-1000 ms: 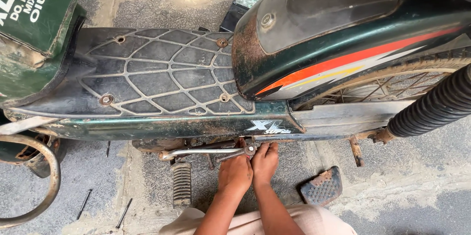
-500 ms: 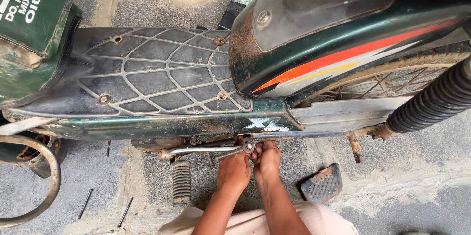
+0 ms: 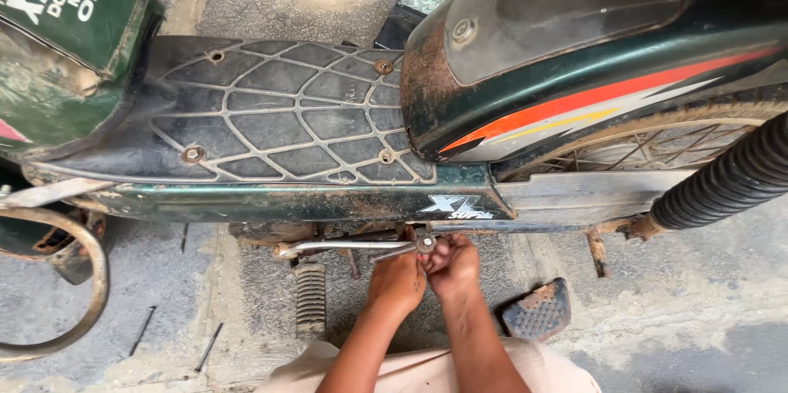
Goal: The person sits on the floor beside a motorcycle and works on the footrest and brake lever assembly near the engine. They use combination wrenches to loosen and tighten bolts, handle small nuts and washers by hand, and reposition the hardware on the mounting stud.
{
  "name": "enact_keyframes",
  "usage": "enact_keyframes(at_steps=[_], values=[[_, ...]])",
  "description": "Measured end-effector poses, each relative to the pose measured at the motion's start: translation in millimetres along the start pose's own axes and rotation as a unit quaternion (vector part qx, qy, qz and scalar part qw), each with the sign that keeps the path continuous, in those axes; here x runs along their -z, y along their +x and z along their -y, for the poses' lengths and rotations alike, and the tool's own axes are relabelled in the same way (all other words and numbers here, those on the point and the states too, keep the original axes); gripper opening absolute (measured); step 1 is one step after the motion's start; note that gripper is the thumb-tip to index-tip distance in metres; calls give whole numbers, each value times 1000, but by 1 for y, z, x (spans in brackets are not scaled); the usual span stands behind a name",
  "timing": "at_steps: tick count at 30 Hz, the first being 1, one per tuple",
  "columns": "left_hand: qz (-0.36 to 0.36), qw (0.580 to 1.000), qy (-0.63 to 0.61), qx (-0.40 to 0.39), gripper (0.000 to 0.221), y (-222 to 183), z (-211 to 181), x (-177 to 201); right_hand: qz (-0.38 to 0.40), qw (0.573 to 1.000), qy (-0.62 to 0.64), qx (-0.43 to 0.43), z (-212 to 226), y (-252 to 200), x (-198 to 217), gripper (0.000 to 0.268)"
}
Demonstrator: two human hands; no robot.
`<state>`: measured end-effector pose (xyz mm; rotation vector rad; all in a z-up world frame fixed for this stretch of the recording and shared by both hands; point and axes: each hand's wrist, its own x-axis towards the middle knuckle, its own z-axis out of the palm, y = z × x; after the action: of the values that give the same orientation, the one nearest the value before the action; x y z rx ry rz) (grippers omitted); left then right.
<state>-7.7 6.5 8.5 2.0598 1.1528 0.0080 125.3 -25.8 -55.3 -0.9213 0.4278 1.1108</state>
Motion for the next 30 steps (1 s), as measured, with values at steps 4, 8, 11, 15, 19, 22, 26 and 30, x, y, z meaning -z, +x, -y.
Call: enact_keyframes(at_steps=[4, 8, 11, 15, 19, 22, 26, 30], values=[[10, 1000, -10, 10, 30, 3, -6, 2, -68, 984, -132, 102, -13, -7, -1, 23], [10, 1000, 3, 22, 36, 2, -11, 5, -84, 915, -270, 288, -26, 15, 22, 21], [1, 1000, 8, 19, 32, 0, -11, 2, -112, 859, -347, 360, -32, 14, 26, 21], [13, 999, 29, 15, 30, 3, -4, -8, -186, 783, -425, 414, -36, 0, 17, 22], [5, 1000, 24, 4, 33, 5, 1, -13, -213, 765, -436, 424, -35, -13, 6, 28], [25, 999, 25, 18, 41, 8, 4, -16, -242, 755, -449, 412, -34, -15, 3, 27], [57, 997, 30, 41, 49, -2, -10, 4, -262, 731, -455, 435, -37, -4, 10, 21], [70, 996, 49, 42, 53, -8, -19, 15, -263, 711, -455, 466, -37, -5, 8, 19]])
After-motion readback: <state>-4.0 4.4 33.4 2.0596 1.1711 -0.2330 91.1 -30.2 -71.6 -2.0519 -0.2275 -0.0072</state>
